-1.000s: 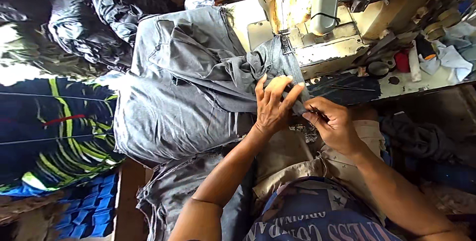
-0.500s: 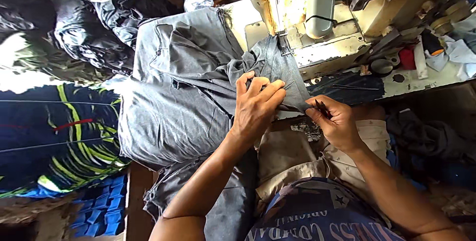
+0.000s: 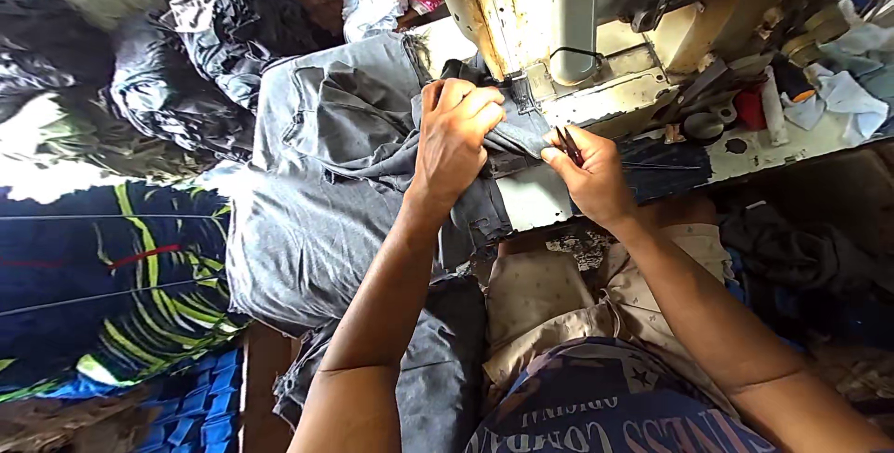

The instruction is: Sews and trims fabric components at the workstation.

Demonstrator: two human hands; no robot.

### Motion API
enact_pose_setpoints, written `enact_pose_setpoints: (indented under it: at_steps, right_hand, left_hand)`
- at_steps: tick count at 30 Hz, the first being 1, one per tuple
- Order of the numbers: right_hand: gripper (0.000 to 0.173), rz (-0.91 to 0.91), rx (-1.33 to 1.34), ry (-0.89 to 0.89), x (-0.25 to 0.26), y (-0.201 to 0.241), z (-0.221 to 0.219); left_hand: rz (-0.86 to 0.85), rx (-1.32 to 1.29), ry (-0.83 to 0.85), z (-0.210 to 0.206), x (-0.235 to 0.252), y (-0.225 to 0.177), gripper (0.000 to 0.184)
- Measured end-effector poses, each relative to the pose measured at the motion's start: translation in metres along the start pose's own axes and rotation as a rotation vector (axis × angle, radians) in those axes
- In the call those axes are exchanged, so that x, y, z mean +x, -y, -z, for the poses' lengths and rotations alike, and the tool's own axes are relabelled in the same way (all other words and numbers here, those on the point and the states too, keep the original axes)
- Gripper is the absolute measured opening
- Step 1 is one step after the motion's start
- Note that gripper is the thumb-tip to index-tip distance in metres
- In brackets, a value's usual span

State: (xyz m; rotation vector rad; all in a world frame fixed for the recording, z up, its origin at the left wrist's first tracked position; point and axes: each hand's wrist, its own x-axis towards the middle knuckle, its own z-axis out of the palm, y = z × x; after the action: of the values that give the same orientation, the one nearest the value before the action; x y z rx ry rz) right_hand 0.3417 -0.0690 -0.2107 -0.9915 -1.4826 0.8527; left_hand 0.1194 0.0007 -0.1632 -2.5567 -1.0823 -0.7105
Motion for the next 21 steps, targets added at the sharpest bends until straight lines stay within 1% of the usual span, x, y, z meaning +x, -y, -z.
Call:
enact_pose_setpoints:
  at_steps: [3,4,5,6,8,9,11,12,14,15,16,18,20,21]
  right_hand:
    - [0.007,0.014,-0.02,0.01,0.005,0.003,0.0]
    - [0.007,0.027,-0.023,0.013,0.008,0.002,0.0]
    - [0.008,0.05,-0.017,0.011,0.012,-0.002,-0.002]
    - [0.009,0.081,0.006,0.006,0.018,-0.007,-0.004]
    - [0.011,0.124,0.02,0.009,0.025,-0.015,-0.005]
    - [0.012,0.132,0.022,0.015,0.026,-0.016,-0.005]
    - [0.012,0.132,0.02,0.028,0.027,-0.018,-0.004]
    - [0.012,0.133,0.015,0.033,0.028,-0.017,-0.003]
    - [0.012,0.139,-0.008,0.057,0.031,-0.016,-0.001]
    - [0.012,0.142,-0.032,0.084,0.032,-0.014,0.002]
    - [0.012,0.147,-0.07,0.13,0.031,-0.01,0.007]
    - [0.011,0.17,-0.147,0.284,0.026,0.004,0.02]
    - [0.009,0.228,-0.148,0.452,0.013,0.02,0.032]
    - [0.009,0.249,-0.142,0.502,0.005,0.024,0.035]
  left_hand:
    - [-0.031,-0.058,0.071,0.012,0.003,0.001,0.022]
    - [-0.038,-0.072,0.114,0.018,0.004,0.001,0.019]
    - [-0.037,-0.074,0.165,0.025,0.005,0.001,0.02]
    - [-0.022,-0.065,0.225,0.033,0.006,0.003,0.029]
    - [0.037,-0.034,0.325,0.051,0.01,0.011,0.056]
    - [0.065,-0.023,0.351,0.059,0.011,0.019,0.063]
    - [0.099,0.022,0.374,0.075,0.01,0.04,0.066]
    - [0.097,0.052,0.373,0.083,0.008,0.049,0.064]
    - [0.043,0.038,0.349,0.099,0.007,0.052,0.045]
    - [-0.006,-0.018,0.325,0.107,0.005,0.044,0.036]
    - [-0.069,-0.096,0.295,0.113,0.003,0.032,0.031]
    - [-0.176,-0.307,0.232,0.119,-0.007,0.001,0.027]
    - [-0.252,-0.482,0.225,0.112,-0.02,-0.03,0.021]
    - [-0.274,-0.522,0.233,0.104,-0.026,-0.043,0.021]
